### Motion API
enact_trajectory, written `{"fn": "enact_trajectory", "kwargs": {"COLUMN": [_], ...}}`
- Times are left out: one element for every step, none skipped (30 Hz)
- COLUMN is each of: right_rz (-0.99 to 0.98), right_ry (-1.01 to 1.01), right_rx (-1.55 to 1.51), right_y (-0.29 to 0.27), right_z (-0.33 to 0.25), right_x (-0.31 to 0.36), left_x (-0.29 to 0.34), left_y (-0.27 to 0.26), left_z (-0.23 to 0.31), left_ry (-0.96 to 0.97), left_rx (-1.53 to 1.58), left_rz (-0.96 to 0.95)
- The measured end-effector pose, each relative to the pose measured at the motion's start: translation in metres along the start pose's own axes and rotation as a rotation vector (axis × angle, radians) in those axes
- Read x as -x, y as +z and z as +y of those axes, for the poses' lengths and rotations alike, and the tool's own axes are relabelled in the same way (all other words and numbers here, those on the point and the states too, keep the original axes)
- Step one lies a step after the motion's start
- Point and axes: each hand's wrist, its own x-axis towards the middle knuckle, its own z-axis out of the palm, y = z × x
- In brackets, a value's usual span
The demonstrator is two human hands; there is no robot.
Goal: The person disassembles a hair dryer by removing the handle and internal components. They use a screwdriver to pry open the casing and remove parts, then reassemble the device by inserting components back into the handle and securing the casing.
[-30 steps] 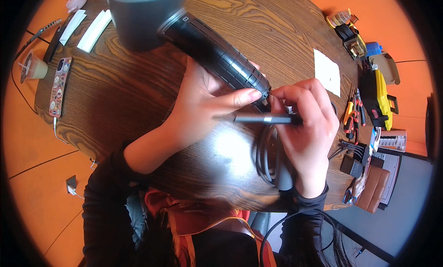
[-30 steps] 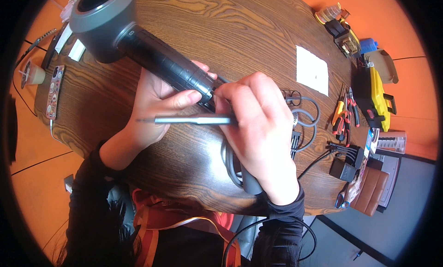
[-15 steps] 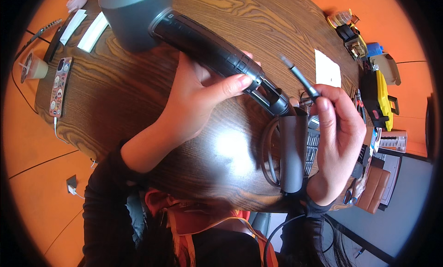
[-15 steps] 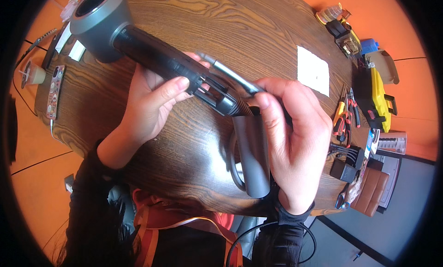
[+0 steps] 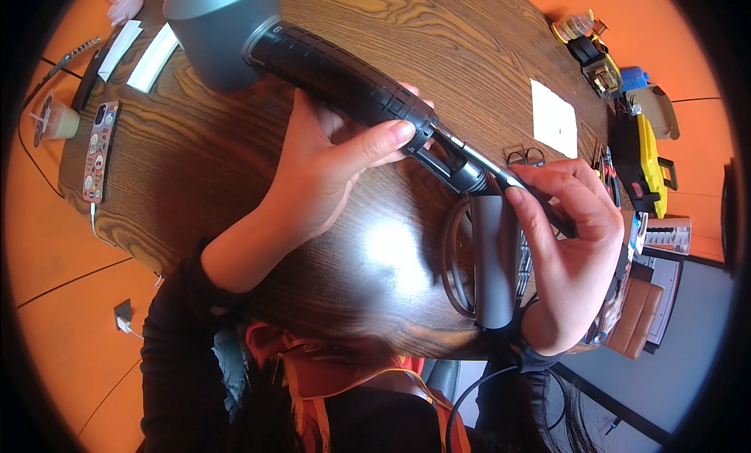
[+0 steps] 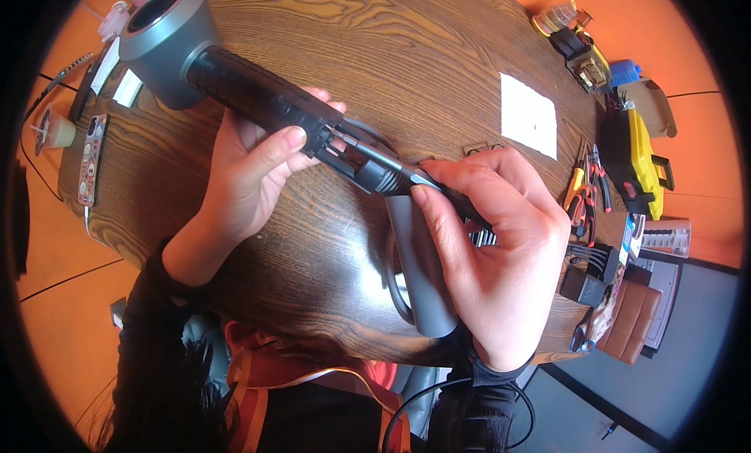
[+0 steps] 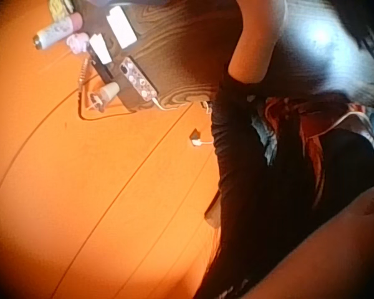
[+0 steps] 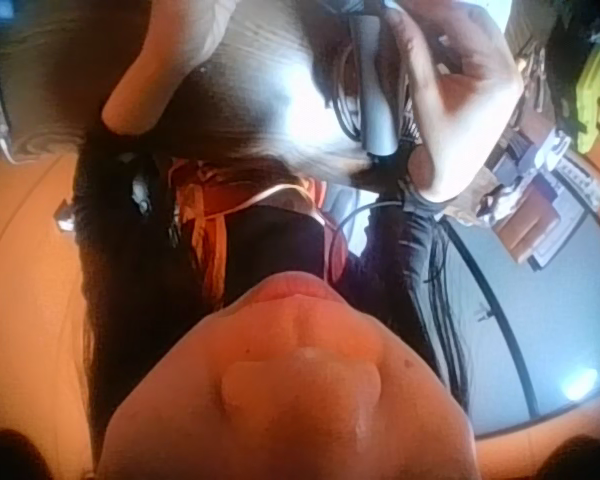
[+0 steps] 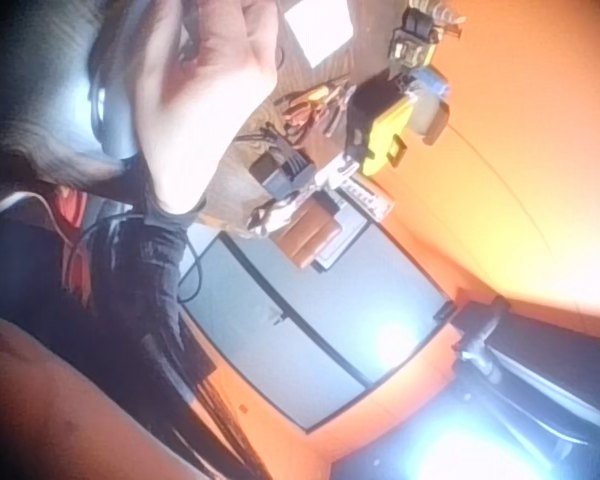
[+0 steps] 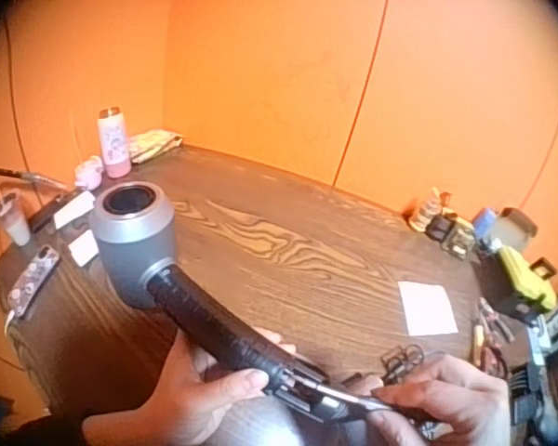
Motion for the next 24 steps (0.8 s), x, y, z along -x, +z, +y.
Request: {"fn": "enact_trajectory", "kwargs": {"right_rz": [-0.001,0.008,0.017,0.026,0.032,0.037,0.043,0.044,0.045,0.048,0.058,0.070,0.082,0.081,0.079,0.076,0.074,0.070,0.070,0.065,0.063,0.060,0.045,0.029], "right_ry": [0.019,-0.001,-0.021,-0.041,-0.037,-0.034,-0.031,-0.028,-0.026,-0.021,-0.023,-0.023,-0.023,-0.018,-0.012,-0.002,0.002,0.011,0.026,0.033,0.045,0.051,0.061,0.065], "right_rx": [0.005,0.014,0.024,0.034,0.030,0.027,0.024,0.028,0.032,0.026,0.034,0.033,0.031,0.024,0.018,0.001,-0.004,-0.018,-0.041,-0.044,-0.054,-0.046,-0.057,-0.049], "right_y": [0.0001,0.0003,0.0010,0.0017,0.0022,0.0030,0.0034,0.0037,0.0041,0.0041,0.0045,0.0048,0.0050,0.0052,0.0051,0.0053,0.0055,0.0057,0.0060,0.0061,0.0063,0.0062,0.0057,0.0054], "right_z": [-0.0002,-0.0002,-0.0001,0.0002,0.0001,0.0002,0.0002,0.0000,-0.0002,-0.0006,-0.0008,-0.0011,-0.0014,-0.0015,-0.0016,-0.0014,-0.0010,-0.0004,0.0004,0.0011,0.0019,0.0027,0.0032,0.0037], "right_x": [0.0000,0.0001,0.0000,-0.0002,0.0000,0.0001,0.0000,0.0000,-0.0002,-0.0003,-0.0005,-0.0006,-0.0007,-0.0007,-0.0005,-0.0002,-0.0001,0.0002,0.0004,0.0007,0.0010,0.0014,0.0018,0.0022], "left_x": [0.0003,0.0004,0.0004,0.0003,-0.0001,-0.0003,-0.0003,-0.0003,-0.0002,-0.0002,-0.0002,-0.0003,-0.0002,-0.0002,-0.0003,-0.0004,-0.0006,-0.0007,-0.0007,-0.0007,-0.0006,-0.0007,-0.0007,-0.0008], "left_y": [0.0001,0.0002,0.0002,0.0001,0.0000,-0.0002,-0.0002,-0.0003,-0.0005,-0.0006,-0.0008,-0.0009,-0.0007,-0.0005,-0.0004,-0.0004,-0.0004,-0.0004,-0.0005,-0.0006,-0.0006,-0.0007,-0.0008,-0.0009], "left_z": [-0.0001,-0.0003,-0.0004,-0.0005,-0.0005,-0.0006,-0.0004,-0.0002,0.0002,0.0007,0.0011,0.0016,0.0018,0.0020,0.0022,0.0023,0.0023,0.0023,0.0022,0.0021,0.0019,0.0017,0.0015,0.0015], "left_ry": [0.009,0.018,0.027,0.045,0.063,0.082,0.085,0.089,0.093,0.084,0.076,0.066,0.066,0.065,0.065,0.067,0.070,0.073,0.076,0.079,0.081,0.074,0.067,0.059], "left_rx": [-0.026,-0.044,-0.049,-0.071,-0.081,-0.092,-0.092,-0.092,-0.093,-0.086,-0.079,-0.072,-0.067,-0.063,-0.058,-0.060,-0.061,-0.062,-0.064,-0.065,-0.066,-0.058,-0.049,-0.026], "left_rz": [-0.003,-0.006,-0.010,-0.019,-0.030,-0.040,-0.036,-0.032,-0.028,-0.031,-0.034,-0.038,-0.040,-0.041,-0.042,-0.045,-0.048,-0.051,-0.051,-0.050,-0.050,-0.047,-0.045,-0.046]}}
